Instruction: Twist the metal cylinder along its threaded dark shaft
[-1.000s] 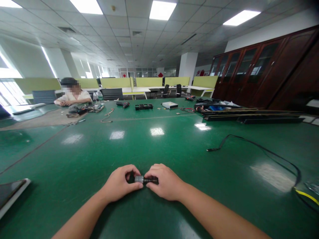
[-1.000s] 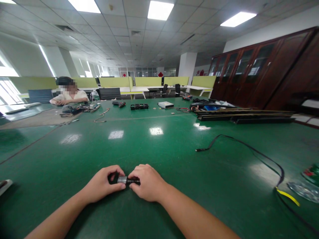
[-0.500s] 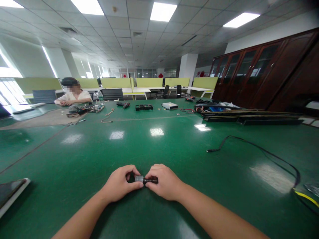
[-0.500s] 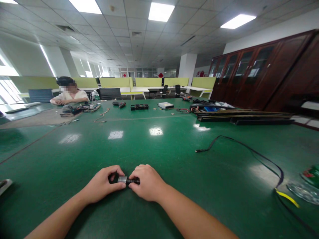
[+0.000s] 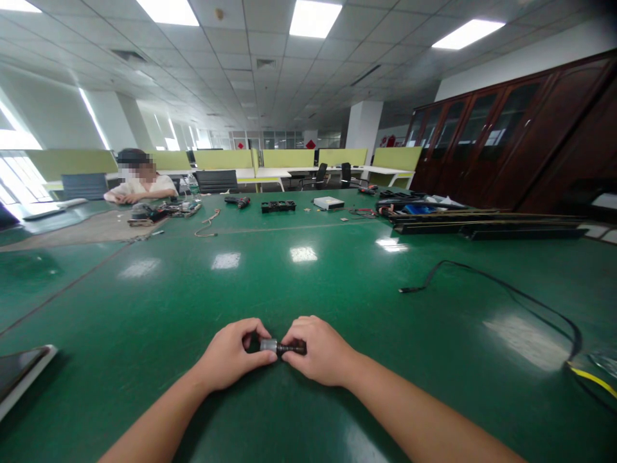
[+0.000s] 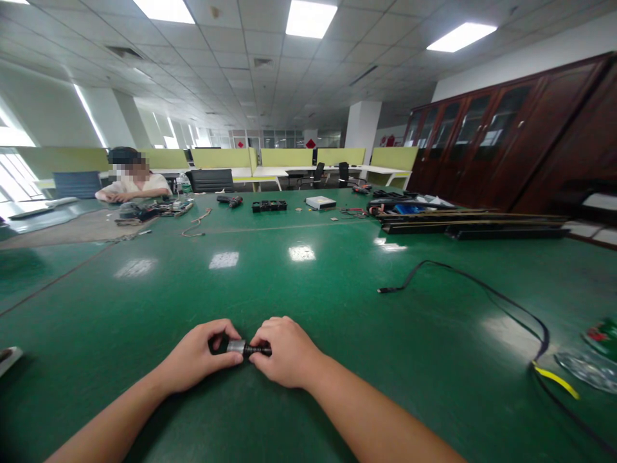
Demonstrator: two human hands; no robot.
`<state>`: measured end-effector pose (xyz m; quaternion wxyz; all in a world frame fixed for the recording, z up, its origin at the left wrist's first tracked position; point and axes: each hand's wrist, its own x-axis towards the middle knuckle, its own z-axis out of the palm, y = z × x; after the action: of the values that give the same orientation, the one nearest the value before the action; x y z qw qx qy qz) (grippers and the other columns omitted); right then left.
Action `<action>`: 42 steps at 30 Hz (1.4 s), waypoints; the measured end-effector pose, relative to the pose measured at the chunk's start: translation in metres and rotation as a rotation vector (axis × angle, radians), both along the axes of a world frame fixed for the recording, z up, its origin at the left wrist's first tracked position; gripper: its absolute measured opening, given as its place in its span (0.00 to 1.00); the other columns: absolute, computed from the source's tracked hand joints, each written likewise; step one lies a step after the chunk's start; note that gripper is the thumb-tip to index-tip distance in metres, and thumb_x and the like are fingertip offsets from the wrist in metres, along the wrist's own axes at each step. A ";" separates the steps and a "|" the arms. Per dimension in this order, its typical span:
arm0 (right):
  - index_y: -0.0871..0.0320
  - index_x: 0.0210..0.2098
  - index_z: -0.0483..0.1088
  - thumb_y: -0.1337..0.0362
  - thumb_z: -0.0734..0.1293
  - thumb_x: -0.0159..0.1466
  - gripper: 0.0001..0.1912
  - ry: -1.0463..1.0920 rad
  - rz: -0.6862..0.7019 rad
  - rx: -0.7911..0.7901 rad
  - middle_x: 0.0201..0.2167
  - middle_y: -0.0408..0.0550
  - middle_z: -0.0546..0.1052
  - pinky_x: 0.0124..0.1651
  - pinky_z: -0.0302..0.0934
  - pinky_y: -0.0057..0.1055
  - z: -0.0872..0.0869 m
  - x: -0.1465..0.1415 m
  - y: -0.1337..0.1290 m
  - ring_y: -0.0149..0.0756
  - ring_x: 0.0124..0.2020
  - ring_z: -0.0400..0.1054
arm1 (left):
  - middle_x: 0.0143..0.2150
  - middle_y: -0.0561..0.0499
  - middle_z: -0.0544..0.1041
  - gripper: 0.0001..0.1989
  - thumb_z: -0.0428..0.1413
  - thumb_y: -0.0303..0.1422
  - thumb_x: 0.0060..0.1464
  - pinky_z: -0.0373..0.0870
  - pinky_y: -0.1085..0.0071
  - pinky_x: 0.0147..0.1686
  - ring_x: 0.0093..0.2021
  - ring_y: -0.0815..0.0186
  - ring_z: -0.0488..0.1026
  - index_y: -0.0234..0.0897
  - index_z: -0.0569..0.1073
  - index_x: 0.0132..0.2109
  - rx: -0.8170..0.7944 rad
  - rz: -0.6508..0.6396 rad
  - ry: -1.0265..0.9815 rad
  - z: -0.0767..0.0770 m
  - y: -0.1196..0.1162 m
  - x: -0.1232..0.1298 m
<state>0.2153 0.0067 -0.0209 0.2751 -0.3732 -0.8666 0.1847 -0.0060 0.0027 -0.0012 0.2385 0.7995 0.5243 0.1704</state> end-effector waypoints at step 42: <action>0.60 0.29 0.79 0.67 0.73 0.54 0.03 0.065 0.093 -0.140 0.24 0.43 0.74 0.29 0.57 0.25 0.003 0.031 0.015 0.29 0.25 0.66 | 0.29 0.56 0.71 0.16 0.63 0.46 0.47 0.57 0.73 0.30 0.31 0.65 0.66 0.39 0.78 0.37 -0.019 0.019 -0.032 -0.002 0.003 0.000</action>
<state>0.2467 0.0216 -0.0177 0.2676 -0.3448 -0.8584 0.2696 -0.0057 0.0062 -0.0028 0.2528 0.7894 0.5295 0.1805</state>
